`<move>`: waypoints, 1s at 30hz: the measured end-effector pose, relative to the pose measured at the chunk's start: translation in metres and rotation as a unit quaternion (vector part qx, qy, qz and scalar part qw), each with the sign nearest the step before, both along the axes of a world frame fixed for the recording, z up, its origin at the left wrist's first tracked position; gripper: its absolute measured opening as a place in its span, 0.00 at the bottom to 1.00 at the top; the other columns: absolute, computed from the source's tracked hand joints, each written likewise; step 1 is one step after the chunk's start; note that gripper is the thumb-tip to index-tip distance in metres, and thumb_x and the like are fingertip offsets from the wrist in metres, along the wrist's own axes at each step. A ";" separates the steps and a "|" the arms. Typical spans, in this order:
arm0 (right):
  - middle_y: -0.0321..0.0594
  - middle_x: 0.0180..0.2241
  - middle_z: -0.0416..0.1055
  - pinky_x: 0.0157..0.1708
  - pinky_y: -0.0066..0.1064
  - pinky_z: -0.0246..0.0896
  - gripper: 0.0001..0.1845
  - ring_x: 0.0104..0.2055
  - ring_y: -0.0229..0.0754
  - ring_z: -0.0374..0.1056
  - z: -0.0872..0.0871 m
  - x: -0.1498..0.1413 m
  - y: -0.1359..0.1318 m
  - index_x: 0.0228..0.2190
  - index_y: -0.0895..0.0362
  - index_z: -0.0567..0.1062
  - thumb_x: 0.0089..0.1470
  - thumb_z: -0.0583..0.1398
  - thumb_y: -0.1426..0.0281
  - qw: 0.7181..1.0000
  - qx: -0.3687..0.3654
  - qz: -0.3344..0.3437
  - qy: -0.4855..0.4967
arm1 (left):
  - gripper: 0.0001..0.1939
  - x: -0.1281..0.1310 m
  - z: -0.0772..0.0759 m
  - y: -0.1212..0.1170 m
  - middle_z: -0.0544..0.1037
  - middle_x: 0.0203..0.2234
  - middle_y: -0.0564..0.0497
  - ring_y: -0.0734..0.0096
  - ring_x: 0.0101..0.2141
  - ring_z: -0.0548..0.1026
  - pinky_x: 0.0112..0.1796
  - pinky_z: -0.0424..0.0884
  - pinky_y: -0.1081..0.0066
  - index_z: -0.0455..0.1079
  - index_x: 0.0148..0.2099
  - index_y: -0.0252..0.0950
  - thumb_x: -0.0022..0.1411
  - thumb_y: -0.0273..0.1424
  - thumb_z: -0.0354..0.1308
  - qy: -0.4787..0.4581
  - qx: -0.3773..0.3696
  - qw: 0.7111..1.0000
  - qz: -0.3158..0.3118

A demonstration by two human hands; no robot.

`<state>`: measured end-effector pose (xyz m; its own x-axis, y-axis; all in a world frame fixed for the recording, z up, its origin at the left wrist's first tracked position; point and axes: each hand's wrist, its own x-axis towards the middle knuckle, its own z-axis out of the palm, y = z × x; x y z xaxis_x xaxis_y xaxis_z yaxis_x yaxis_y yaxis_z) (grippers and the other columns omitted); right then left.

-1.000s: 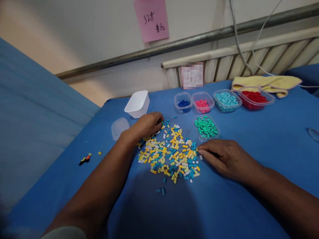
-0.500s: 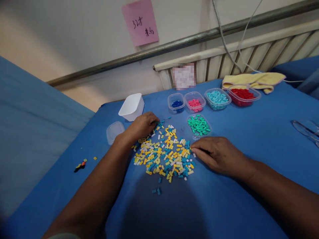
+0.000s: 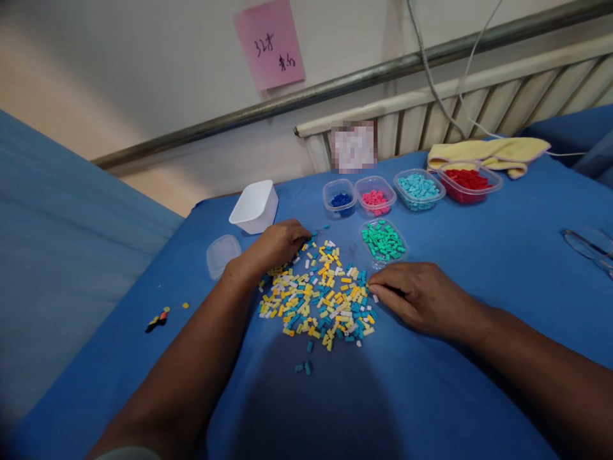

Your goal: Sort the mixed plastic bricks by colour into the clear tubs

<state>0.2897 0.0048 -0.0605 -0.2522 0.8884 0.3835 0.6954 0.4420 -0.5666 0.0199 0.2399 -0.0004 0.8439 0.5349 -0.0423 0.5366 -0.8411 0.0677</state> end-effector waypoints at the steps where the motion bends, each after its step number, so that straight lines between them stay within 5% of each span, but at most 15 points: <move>1: 0.37 0.41 0.86 0.42 0.35 0.76 0.12 0.40 0.44 0.83 0.000 0.000 0.000 0.46 0.49 0.83 0.76 0.58 0.64 1.000 0.001 0.001 -0.001 | 0.18 0.001 0.000 -0.001 0.82 0.50 0.42 0.53 0.49 0.81 0.51 0.74 0.63 0.83 0.56 0.33 0.77 0.22 0.53 0.007 0.001 1.000 -0.001; 8: 0.38 0.42 0.86 0.43 0.34 0.74 0.12 0.42 0.43 0.83 -0.003 0.001 0.001 0.48 0.51 0.82 0.78 0.58 0.65 1.000 0.016 0.011 -0.011 | 0.14 0.003 0.000 -0.001 0.81 0.48 0.39 0.51 0.47 0.81 0.46 0.73 0.61 0.80 0.53 0.30 0.80 0.28 0.53 0.058 0.039 0.997 0.043; 16: 0.41 0.41 0.85 0.43 0.34 0.73 0.13 0.42 0.43 0.82 0.000 0.000 0.004 0.47 0.55 0.82 0.78 0.57 0.66 0.999 0.033 0.021 -0.038 | 0.10 0.015 0.008 -0.015 0.84 0.48 0.46 0.60 0.48 0.81 0.53 0.74 0.63 0.82 0.54 0.35 0.78 0.27 0.59 -0.145 -0.063 0.987 -0.002; 21: 0.41 0.39 0.85 0.42 0.35 0.72 0.14 0.40 0.44 0.81 0.001 -0.001 0.006 0.46 0.56 0.83 0.78 0.57 0.66 0.998 0.045 0.019 -0.031 | 0.08 0.052 0.018 -0.033 0.85 0.45 0.48 0.62 0.43 0.82 0.49 0.75 0.64 0.82 0.51 0.36 0.76 0.30 0.61 -0.187 -0.121 0.974 -0.032; 26: 0.40 0.38 0.85 0.41 0.34 0.71 0.13 0.39 0.43 0.81 0.001 0.001 0.006 0.46 0.55 0.83 0.76 0.59 0.66 0.999 0.044 0.012 -0.020 | 0.07 0.106 0.010 -0.047 0.85 0.45 0.46 0.61 0.43 0.82 0.47 0.75 0.64 0.81 0.49 0.34 0.75 0.26 0.61 -0.151 -0.139 0.973 -0.109; 30: 0.40 0.39 0.86 0.42 0.33 0.71 0.13 0.39 0.42 0.81 0.003 0.002 0.007 0.45 0.54 0.83 0.77 0.58 0.65 1.000 0.026 0.008 -0.001 | 0.08 0.109 0.011 -0.040 0.85 0.48 0.46 0.61 0.46 0.82 0.49 0.75 0.64 0.81 0.52 0.35 0.76 0.28 0.62 -0.186 -0.144 0.968 -0.092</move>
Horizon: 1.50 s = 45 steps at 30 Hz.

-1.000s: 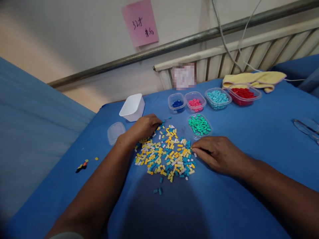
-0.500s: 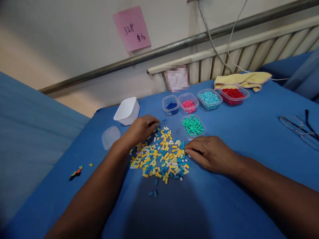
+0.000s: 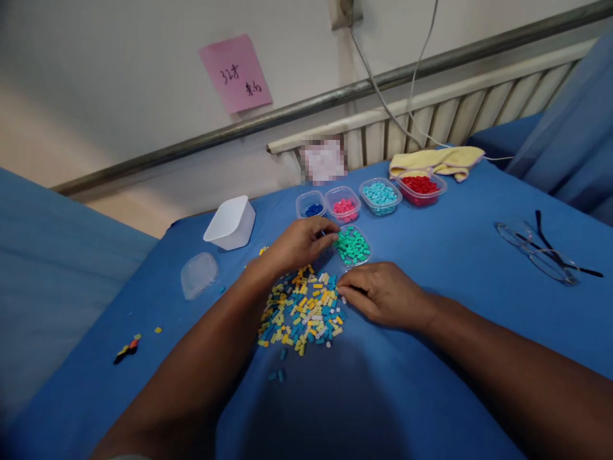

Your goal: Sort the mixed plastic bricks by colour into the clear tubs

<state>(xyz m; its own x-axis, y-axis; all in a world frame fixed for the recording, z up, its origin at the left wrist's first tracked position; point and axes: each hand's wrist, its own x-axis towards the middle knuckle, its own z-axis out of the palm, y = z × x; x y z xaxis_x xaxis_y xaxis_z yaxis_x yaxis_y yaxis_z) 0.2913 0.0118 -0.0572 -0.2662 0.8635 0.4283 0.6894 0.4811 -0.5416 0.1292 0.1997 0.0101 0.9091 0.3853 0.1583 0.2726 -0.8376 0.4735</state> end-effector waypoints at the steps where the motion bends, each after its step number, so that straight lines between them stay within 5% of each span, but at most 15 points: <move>1: 0.40 0.39 0.86 0.42 0.33 0.71 0.14 0.39 0.42 0.81 0.000 0.000 0.000 0.45 0.54 0.83 0.77 0.58 0.65 1.000 -0.001 0.000 0.002 | 0.09 -0.007 0.003 0.005 0.86 0.48 0.47 0.61 0.46 0.82 0.49 0.75 0.64 0.82 0.52 0.35 0.76 0.29 0.61 -0.010 0.002 1.000 0.020; 8: 0.39 0.39 0.85 0.41 0.33 0.71 0.14 0.39 0.42 0.81 -0.004 0.000 -0.001 0.45 0.54 0.83 0.78 0.57 0.65 1.000 0.004 0.009 -0.007 | 0.10 -0.089 0.024 0.046 0.86 0.40 0.48 0.62 0.39 0.81 0.43 0.73 0.65 0.84 0.51 0.35 0.72 0.29 0.63 0.049 0.021 0.976 0.210; 15: 0.39 0.42 0.86 0.44 0.33 0.74 0.13 0.42 0.42 0.83 -0.007 0.000 -0.004 0.47 0.53 0.83 0.78 0.57 0.65 1.000 0.003 0.006 -0.005 | 0.13 -0.122 -0.004 0.050 0.85 0.49 0.43 0.58 0.44 0.82 0.45 0.74 0.64 0.85 0.54 0.34 0.72 0.25 0.61 0.152 0.041 0.964 0.213; 23: 0.39 0.41 0.86 0.43 0.34 0.75 0.12 0.42 0.44 0.83 -0.003 0.000 -0.005 0.47 0.52 0.83 0.77 0.58 0.65 1.000 -0.003 0.005 0.000 | 0.13 -0.114 0.002 0.040 0.86 0.46 0.43 0.53 0.42 0.82 0.36 0.66 0.62 0.85 0.50 0.37 0.76 0.32 0.57 0.290 0.125 0.931 0.182; 31: 0.40 0.40 0.86 0.41 0.32 0.73 0.12 0.40 0.42 0.82 -0.002 0.001 -0.002 0.46 0.54 0.83 0.77 0.58 0.66 1.000 0.016 0.009 -0.014 | 0.10 -0.108 0.008 0.033 0.85 0.42 0.46 0.54 0.40 0.80 0.34 0.62 0.63 0.80 0.46 0.39 0.75 0.34 0.58 0.308 0.131 0.922 0.193; 36: 0.41 0.40 0.86 0.43 0.34 0.73 0.14 0.40 0.43 0.82 0.000 -0.001 -0.002 0.45 0.54 0.83 0.77 0.57 0.65 1.000 0.003 0.003 -0.016 | 0.06 -0.096 0.016 0.018 0.84 0.36 0.49 0.62 0.34 0.79 0.35 0.66 0.64 0.80 0.46 0.38 0.71 0.31 0.62 0.160 0.018 0.969 0.186; 40: 0.41 0.40 0.87 0.44 0.36 0.74 0.15 0.41 0.45 0.82 0.001 0.000 -0.002 0.46 0.53 0.84 0.77 0.57 0.64 0.999 -0.003 -0.004 -0.038 | 0.05 -0.058 0.007 -0.011 0.83 0.34 0.52 0.66 0.33 0.79 0.36 0.70 0.66 0.79 0.45 0.37 0.71 0.31 0.63 0.009 -0.102 0.988 0.115; 45: 0.43 0.45 0.87 0.42 0.38 0.71 0.17 0.44 0.49 0.83 -0.001 0.022 0.001 0.47 0.52 0.85 0.76 0.56 0.62 0.987 0.000 -0.112 -0.116 | 0.08 -0.008 -0.006 -0.032 0.85 0.46 0.47 0.63 0.42 0.82 0.46 0.76 0.64 0.80 0.52 0.35 0.74 0.29 0.62 -0.037 -0.075 0.996 0.031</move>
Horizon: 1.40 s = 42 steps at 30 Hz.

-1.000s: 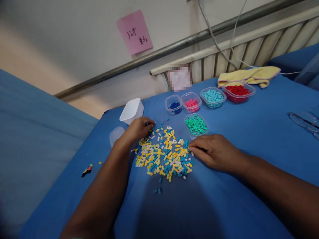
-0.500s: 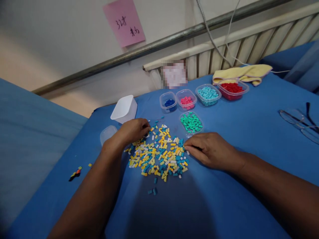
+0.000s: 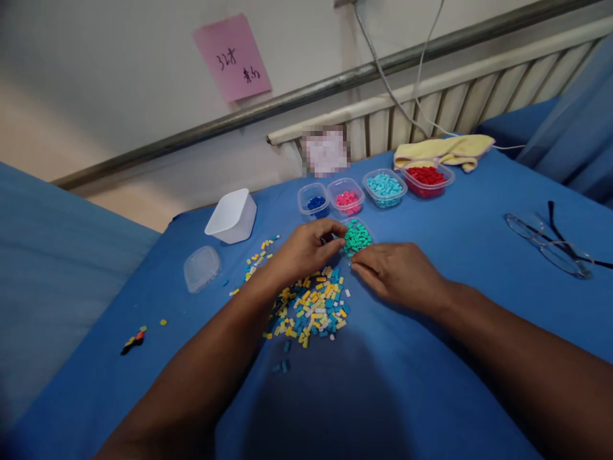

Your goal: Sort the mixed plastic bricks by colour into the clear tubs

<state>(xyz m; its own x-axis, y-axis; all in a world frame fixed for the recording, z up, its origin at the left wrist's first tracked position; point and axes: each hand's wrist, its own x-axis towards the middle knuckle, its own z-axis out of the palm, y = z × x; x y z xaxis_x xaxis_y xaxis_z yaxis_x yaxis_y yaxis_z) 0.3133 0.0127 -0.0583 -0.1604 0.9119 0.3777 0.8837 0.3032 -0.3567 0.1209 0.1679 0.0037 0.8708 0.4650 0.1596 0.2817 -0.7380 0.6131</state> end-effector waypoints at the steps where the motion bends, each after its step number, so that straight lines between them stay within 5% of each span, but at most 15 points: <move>1: 0.43 0.46 0.87 0.40 0.38 0.70 0.16 0.44 0.50 0.82 -0.001 0.006 0.001 0.48 0.51 0.85 0.75 0.57 0.62 1.000 -0.007 -0.024 -0.017 | 0.09 0.002 0.000 0.002 0.85 0.49 0.45 0.62 0.45 0.82 0.49 0.76 0.64 0.80 0.53 0.34 0.75 0.30 0.61 -0.011 0.013 1.000 0.001; 5: 0.42 0.46 0.86 0.38 0.36 0.66 0.14 0.43 0.49 0.81 -0.003 0.024 0.005 0.47 0.49 0.85 0.72 0.58 0.63 0.996 -0.056 -0.040 -0.051 | 0.15 -0.021 0.001 0.032 0.83 0.55 0.41 0.54 0.55 0.81 0.60 0.74 0.58 0.80 0.58 0.32 0.78 0.33 0.57 0.015 0.113 0.993 0.026; 10: 0.42 0.44 0.85 0.38 0.35 0.67 0.15 0.45 0.49 0.80 -0.005 0.027 0.006 0.47 0.49 0.85 0.71 0.58 0.63 0.996 -0.071 -0.045 -0.041 | 0.30 -0.082 -0.011 0.073 0.68 0.72 0.32 0.46 0.73 0.66 0.74 0.58 0.51 0.72 0.72 0.25 0.82 0.41 0.48 0.204 0.149 0.964 0.078; 14: 0.42 0.42 0.84 0.38 0.35 0.68 0.15 0.44 0.49 0.80 -0.007 0.030 0.007 0.46 0.49 0.85 0.72 0.57 0.62 0.996 -0.073 -0.044 -0.040 | 0.40 -0.119 -0.017 0.061 0.55 0.79 0.35 0.52 0.79 0.53 0.77 0.47 0.53 0.60 0.79 0.24 0.84 0.51 0.42 0.228 0.075 0.969 0.062; 17: 0.43 0.42 0.84 0.40 0.36 0.69 0.16 0.43 0.48 0.79 -0.007 0.034 0.008 0.44 0.49 0.85 0.72 0.56 0.62 0.997 -0.066 -0.034 -0.038 | 0.39 -0.135 -0.008 0.039 0.59 0.78 0.42 0.57 0.78 0.57 0.77 0.50 0.59 0.61 0.80 0.32 0.83 0.55 0.44 0.197 0.036 0.980 0.020; 22: 0.45 0.45 0.83 0.41 0.39 0.69 0.17 0.45 0.50 0.78 -0.008 0.035 0.005 0.45 0.51 0.83 0.74 0.55 0.62 0.997 -0.050 -0.042 -0.051 | 0.34 -0.127 0.003 0.035 0.67 0.74 0.44 0.59 0.74 0.65 0.75 0.57 0.59 0.68 0.76 0.34 0.84 0.52 0.44 0.141 0.062 0.988 0.024; 26: 0.51 0.48 0.82 0.42 0.45 0.71 0.25 0.48 0.59 0.79 -0.010 0.032 0.004 0.52 0.54 0.82 0.73 0.57 0.49 0.989 -0.027 -0.125 -0.075 | 0.37 -0.091 -0.013 0.059 0.62 0.76 0.38 0.57 0.77 0.58 0.77 0.51 0.59 0.63 0.78 0.25 0.84 0.49 0.44 0.152 0.076 0.985 0.007; 29: 0.58 0.54 0.82 0.51 0.53 0.72 0.35 0.54 0.65 0.78 -0.011 0.028 0.004 0.60 0.59 0.77 0.71 0.58 0.43 0.989 -0.016 -0.113 -0.090 | 0.37 -0.071 -0.024 0.068 0.59 0.77 0.36 0.55 0.79 0.53 0.77 0.49 0.56 0.62 0.78 0.25 0.83 0.48 0.45 0.185 0.074 0.980 -0.009; 33: 0.60 0.57 0.81 0.56 0.55 0.72 0.39 0.56 0.67 0.78 -0.014 0.020 0.006 0.66 0.60 0.72 0.71 0.58 0.42 0.992 -0.003 -0.093 -0.084 | 0.34 -0.076 -0.021 0.048 0.58 0.78 0.39 0.57 0.78 0.55 0.77 0.49 0.57 0.64 0.78 0.33 0.83 0.48 0.47 0.174 0.049 0.982 -0.057; 42: 0.66 0.54 0.81 0.53 0.58 0.73 0.48 0.54 0.70 0.78 -0.020 0.008 0.010 0.67 0.65 0.70 0.68 0.57 0.37 0.987 -0.002 -0.145 -0.075 | 0.25 -0.148 0.007 -0.024 0.66 0.75 0.47 0.59 0.76 0.61 0.77 0.52 0.58 0.71 0.75 0.43 0.85 0.42 0.50 0.140 0.079 0.979 -0.122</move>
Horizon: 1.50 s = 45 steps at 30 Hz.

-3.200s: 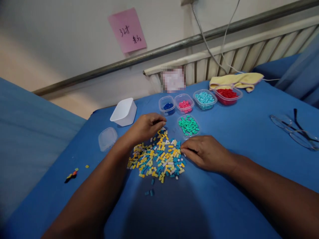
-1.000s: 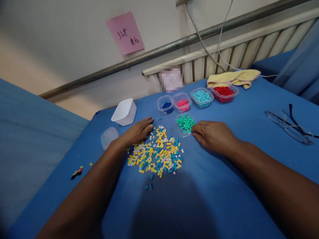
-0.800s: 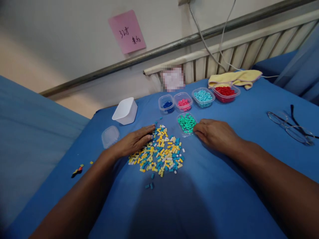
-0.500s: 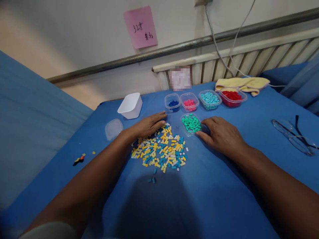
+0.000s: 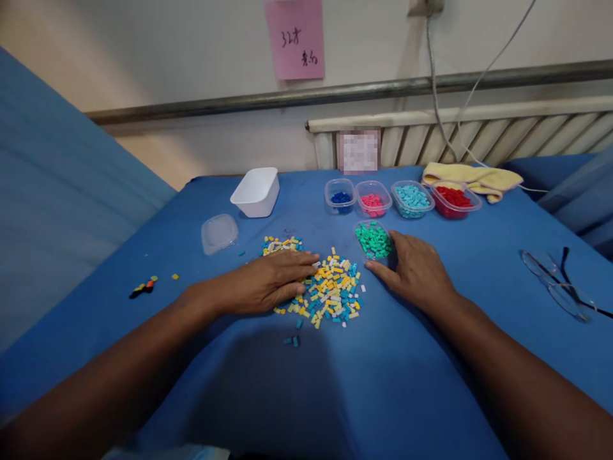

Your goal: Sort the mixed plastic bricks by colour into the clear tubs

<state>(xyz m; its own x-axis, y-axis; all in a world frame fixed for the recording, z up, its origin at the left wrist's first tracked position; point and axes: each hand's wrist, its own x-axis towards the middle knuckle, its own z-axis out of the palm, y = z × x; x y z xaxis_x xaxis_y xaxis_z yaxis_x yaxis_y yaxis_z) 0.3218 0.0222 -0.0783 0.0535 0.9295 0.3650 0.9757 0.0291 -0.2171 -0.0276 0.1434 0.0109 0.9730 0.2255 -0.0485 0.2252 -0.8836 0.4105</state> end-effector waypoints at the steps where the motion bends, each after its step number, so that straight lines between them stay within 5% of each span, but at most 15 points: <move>1: 0.67 0.54 0.81 0.53 0.58 0.73 0.49 0.54 0.71 0.78 0.000 -0.002 0.000 0.67 0.66 0.70 0.68 0.57 0.36 1.000 -0.003 -0.007 0.001 | 0.24 -0.008 0.000 -0.001 0.67 0.74 0.47 0.60 0.76 0.62 0.77 0.52 0.59 0.73 0.74 0.42 0.86 0.42 0.49 -0.007 0.015 1.000 0.002; 5: 0.68 0.55 0.80 0.51 0.56 0.73 0.51 0.54 0.71 0.78 0.005 -0.011 0.002 0.66 0.67 0.71 0.68 0.55 0.34 0.999 -0.024 -0.041 -0.010 | 0.27 -0.038 -0.011 0.012 0.70 0.72 0.46 0.62 0.75 0.64 0.76 0.54 0.60 0.74 0.72 0.38 0.87 0.44 0.45 -0.053 0.067 0.994 0.074; 11: 0.67 0.51 0.82 0.46 0.52 0.73 0.46 0.51 0.70 0.79 0.019 -0.028 0.008 0.60 0.65 0.74 0.68 0.55 0.35 0.993 -0.076 -0.078 -0.055 | 0.38 -0.052 -0.045 0.030 0.54 0.79 0.34 0.48 0.80 0.49 0.77 0.48 0.48 0.62 0.79 0.29 0.85 0.51 0.41 -0.016 0.077 0.974 0.212; 17: 0.60 0.43 0.84 0.36 0.45 0.66 0.32 0.43 0.64 0.80 0.035 -0.041 0.014 0.51 0.60 0.77 0.66 0.60 0.44 0.981 -0.117 -0.135 -0.072 | 0.34 -0.055 -0.037 0.006 0.63 0.77 0.46 0.61 0.78 0.57 0.77 0.50 0.58 0.66 0.78 0.36 0.85 0.51 0.41 -0.091 -0.041 0.983 0.152; 24: 0.64 0.50 0.83 0.43 0.46 0.70 0.37 0.50 0.67 0.80 0.038 -0.045 0.004 0.57 0.63 0.76 0.62 0.64 0.46 0.973 -0.152 -0.176 -0.009 | 0.37 -0.065 -0.052 0.030 0.63 0.76 0.37 0.47 0.77 0.59 0.76 0.51 0.45 0.65 0.78 0.28 0.84 0.48 0.38 -0.067 0.076 0.944 0.315; 30: 0.65 0.51 0.82 0.46 0.52 0.74 0.36 0.51 0.72 0.79 0.050 -0.067 -0.001 0.55 0.61 0.77 0.59 0.66 0.45 0.989 -0.091 -0.117 0.004 | 0.38 -0.061 -0.059 0.027 0.64 0.75 0.34 0.49 0.76 0.60 0.76 0.54 0.52 0.66 0.77 0.25 0.84 0.48 0.39 -0.073 0.032 0.953 0.292; 35: 0.56 0.42 0.83 0.45 0.52 0.75 0.28 0.47 0.67 0.80 0.073 -0.113 0.038 0.49 0.56 0.79 0.59 0.67 0.47 0.996 -0.072 -0.045 0.025 | 0.34 -0.051 -0.058 0.007 0.69 0.73 0.39 0.58 0.76 0.62 0.76 0.55 0.56 0.69 0.75 0.27 0.86 0.46 0.40 -0.133 -0.009 0.972 0.192; 38: 0.59 0.46 0.84 0.47 0.49 0.75 0.29 0.49 0.66 0.81 0.081 -0.143 0.077 0.49 0.58 0.79 0.60 0.66 0.47 0.992 -0.100 -0.074 0.024 | 0.32 -0.050 -0.060 0.003 0.66 0.75 0.41 0.58 0.76 0.61 0.77 0.54 0.54 0.69 0.75 0.31 0.86 0.46 0.41 -0.149 -0.020 0.975 0.166; 45: 0.71 0.52 0.82 0.52 0.45 0.73 0.34 0.55 0.67 0.80 0.069 -0.182 0.156 0.53 0.69 0.79 0.63 0.64 0.50 0.984 -0.122 -0.131 0.027 | 0.27 -0.052 -0.064 0.002 0.68 0.73 0.37 0.54 0.75 0.63 0.76 0.58 0.53 0.71 0.73 0.28 0.85 0.39 0.47 -0.163 0.012 0.975 0.153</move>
<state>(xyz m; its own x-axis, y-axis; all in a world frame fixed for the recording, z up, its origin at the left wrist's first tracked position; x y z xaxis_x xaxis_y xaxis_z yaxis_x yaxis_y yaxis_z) 0.1395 0.1787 -0.0093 0.3155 0.9410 0.1229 0.9296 -0.2804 -0.2391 -0.0793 0.1449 -0.0526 0.8230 0.5044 0.2613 0.3402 -0.8060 0.4844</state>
